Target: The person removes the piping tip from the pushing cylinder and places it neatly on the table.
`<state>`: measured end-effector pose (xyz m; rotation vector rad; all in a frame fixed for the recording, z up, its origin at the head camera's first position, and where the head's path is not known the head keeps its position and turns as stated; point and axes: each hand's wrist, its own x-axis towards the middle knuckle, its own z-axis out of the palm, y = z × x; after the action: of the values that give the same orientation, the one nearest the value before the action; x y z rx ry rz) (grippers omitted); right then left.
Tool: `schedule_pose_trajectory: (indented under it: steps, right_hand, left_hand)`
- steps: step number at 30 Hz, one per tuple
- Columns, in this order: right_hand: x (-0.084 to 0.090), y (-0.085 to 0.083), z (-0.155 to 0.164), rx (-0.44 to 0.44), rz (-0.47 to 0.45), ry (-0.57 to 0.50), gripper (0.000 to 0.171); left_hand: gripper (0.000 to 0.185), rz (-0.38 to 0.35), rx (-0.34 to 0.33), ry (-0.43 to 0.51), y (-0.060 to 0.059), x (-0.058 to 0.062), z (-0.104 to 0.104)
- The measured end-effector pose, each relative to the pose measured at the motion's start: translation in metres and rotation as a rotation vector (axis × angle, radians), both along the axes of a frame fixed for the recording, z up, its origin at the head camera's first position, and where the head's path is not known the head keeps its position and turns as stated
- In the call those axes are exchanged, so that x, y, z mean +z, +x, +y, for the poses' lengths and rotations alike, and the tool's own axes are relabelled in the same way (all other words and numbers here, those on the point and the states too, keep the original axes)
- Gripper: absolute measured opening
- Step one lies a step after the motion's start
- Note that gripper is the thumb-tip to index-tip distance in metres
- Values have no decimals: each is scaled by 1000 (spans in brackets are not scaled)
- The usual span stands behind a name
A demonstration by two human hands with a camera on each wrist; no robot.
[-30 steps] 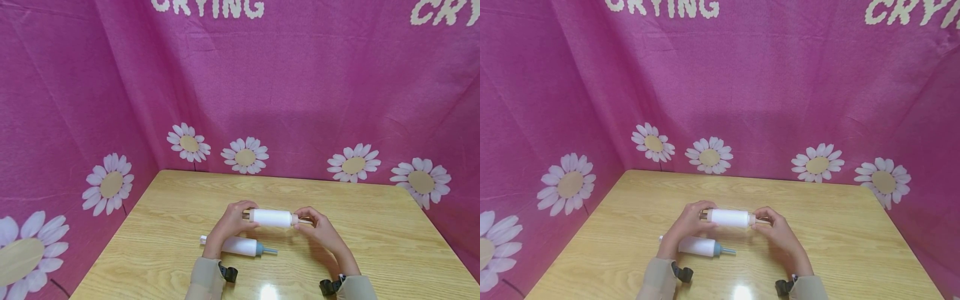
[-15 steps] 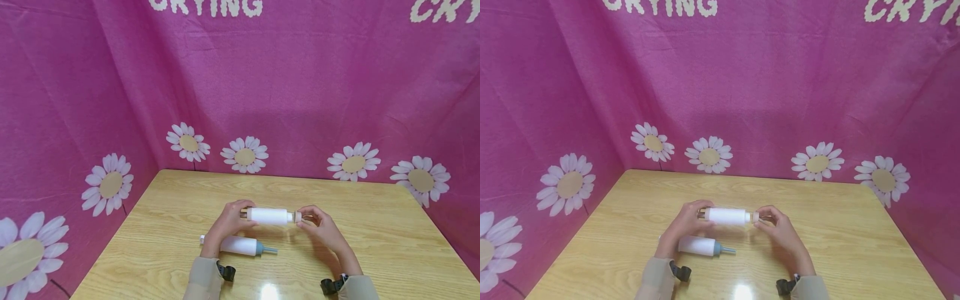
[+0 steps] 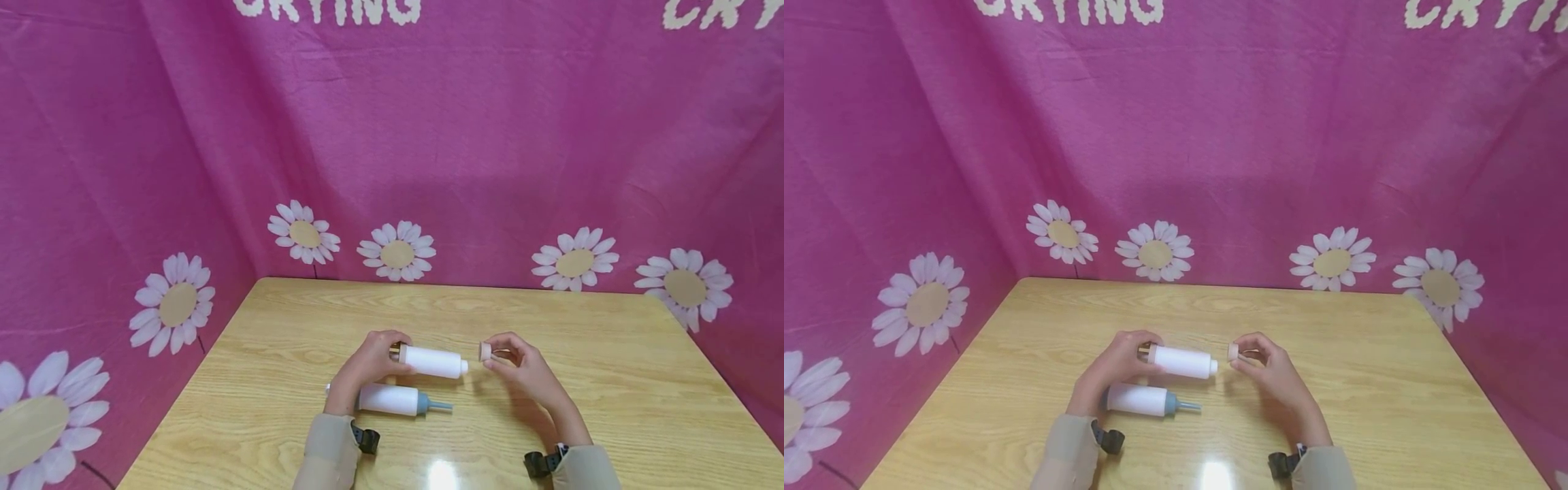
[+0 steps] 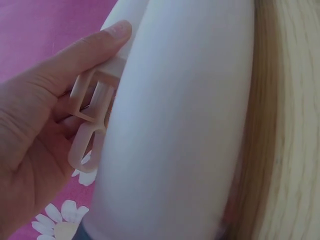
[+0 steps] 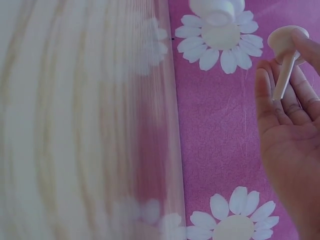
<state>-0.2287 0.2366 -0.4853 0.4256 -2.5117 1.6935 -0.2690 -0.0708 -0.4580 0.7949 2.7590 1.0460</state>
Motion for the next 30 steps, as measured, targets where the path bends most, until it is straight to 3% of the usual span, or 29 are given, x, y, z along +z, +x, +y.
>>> schedule_pose_trajectory:
  steps: [24,30]
  right_hand:
    - [-2,0,1,37,-13,-17,32]
    - [-4,0,1,37,-12,-9,31]
  left_hand:
    - [33,-110,6,-56,-2,-12,2]
    - [33,-104,2,-57,-2,-14,2]
